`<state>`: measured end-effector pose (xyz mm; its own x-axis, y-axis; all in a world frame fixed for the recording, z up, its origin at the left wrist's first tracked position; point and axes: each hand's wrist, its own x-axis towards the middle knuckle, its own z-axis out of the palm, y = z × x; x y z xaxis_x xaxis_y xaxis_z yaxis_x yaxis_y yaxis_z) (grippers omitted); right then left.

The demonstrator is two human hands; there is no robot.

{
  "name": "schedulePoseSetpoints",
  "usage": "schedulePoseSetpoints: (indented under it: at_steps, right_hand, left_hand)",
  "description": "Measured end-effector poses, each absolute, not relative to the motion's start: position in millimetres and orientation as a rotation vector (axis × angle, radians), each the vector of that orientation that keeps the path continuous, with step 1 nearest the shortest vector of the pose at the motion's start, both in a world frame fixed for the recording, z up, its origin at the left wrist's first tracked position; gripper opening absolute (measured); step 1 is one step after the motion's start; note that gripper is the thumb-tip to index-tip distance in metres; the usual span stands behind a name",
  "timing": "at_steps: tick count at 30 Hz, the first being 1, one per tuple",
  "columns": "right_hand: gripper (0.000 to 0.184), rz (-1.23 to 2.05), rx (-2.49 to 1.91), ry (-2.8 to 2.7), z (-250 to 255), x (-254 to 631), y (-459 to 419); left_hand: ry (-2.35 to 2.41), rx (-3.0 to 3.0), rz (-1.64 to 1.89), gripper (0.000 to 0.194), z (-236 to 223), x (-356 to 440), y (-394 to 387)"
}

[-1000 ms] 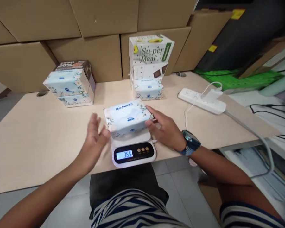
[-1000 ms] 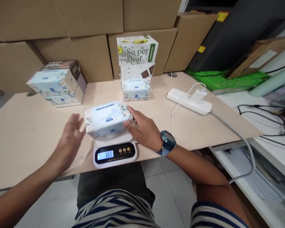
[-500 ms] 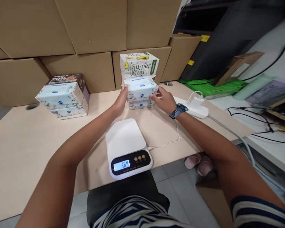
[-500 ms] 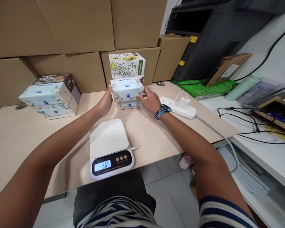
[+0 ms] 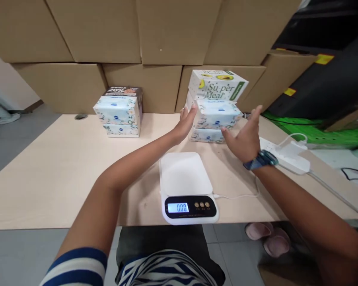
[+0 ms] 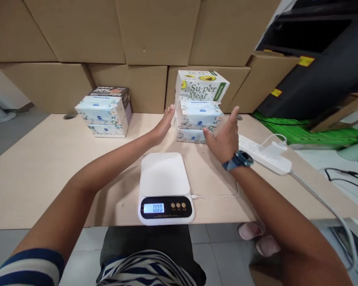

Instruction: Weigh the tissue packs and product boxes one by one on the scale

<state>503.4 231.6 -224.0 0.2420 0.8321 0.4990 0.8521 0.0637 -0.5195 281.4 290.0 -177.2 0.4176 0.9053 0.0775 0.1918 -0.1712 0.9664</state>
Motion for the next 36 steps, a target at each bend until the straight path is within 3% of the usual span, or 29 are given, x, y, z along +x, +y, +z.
schedulePoseSetpoints:
  at_steps: [3, 6, 10, 14, 21, 24, 28, 31, 33, 36]
  right_hand:
    - [0.117, 0.066, -1.455, -1.725, -225.8, 461.5, 197.7]
    - [0.116, 0.474, -1.203, -1.810, -224.5, 404.5, 190.9]
    - [0.137, 1.043, -1.034, -1.607, -218.3, 319.7, 237.4]
    - [0.137, 1.089, -1.055, -1.513, -217.7, 253.2, 294.7]
    - [0.125, 1.058, -1.072, -1.447, -220.1, 223.2, 334.2]
    - [0.128, 1.118, -1.039, -1.469, -210.4, 214.0, 338.9]
    - [0.116, 1.270, -0.835, -1.623, -181.8, 212.8, 318.0]
    - [0.114, 1.227, -0.614, -1.744, -166.6, 267.0, 269.0]
    - [0.095, 1.118, -0.598, -1.870, -168.5, 330.9, 224.3]
    - [0.083, 1.027, -0.809, -1.869, -188.9, 429.5, 154.2]
  left_hand:
    - [1.033, 1.762, 0.961, 0.094, -161.2, 211.2, 267.0]
    - [1.164, 1.967, 1.235, 0.101, -147.2, 125.9, 247.4]
    - [1.417, 1.781, 1.734, 0.103, -142.4, 29.5, 255.6]
    - [1.520, 1.402, 1.761, 0.106, -167.0, -21.1, 283.1]
    - [1.446, 1.330, 1.618, 0.105, -216.9, -26.8, 292.9]
    - [1.379, 1.377, 1.611, 0.099, -216.0, -18.3, 299.0]
    - [1.214, 1.516, 1.617, 0.090, -191.4, 7.6, 289.1]
    - [1.000, 1.748, 1.573, 0.080, -168.7, 40.5, 241.0]
    - [0.873, 1.880, 1.467, 0.073, -162.9, 65.3, 193.8]
    - [0.638, 1.975, 1.003, 0.085, -174.6, 94.6, 128.9]
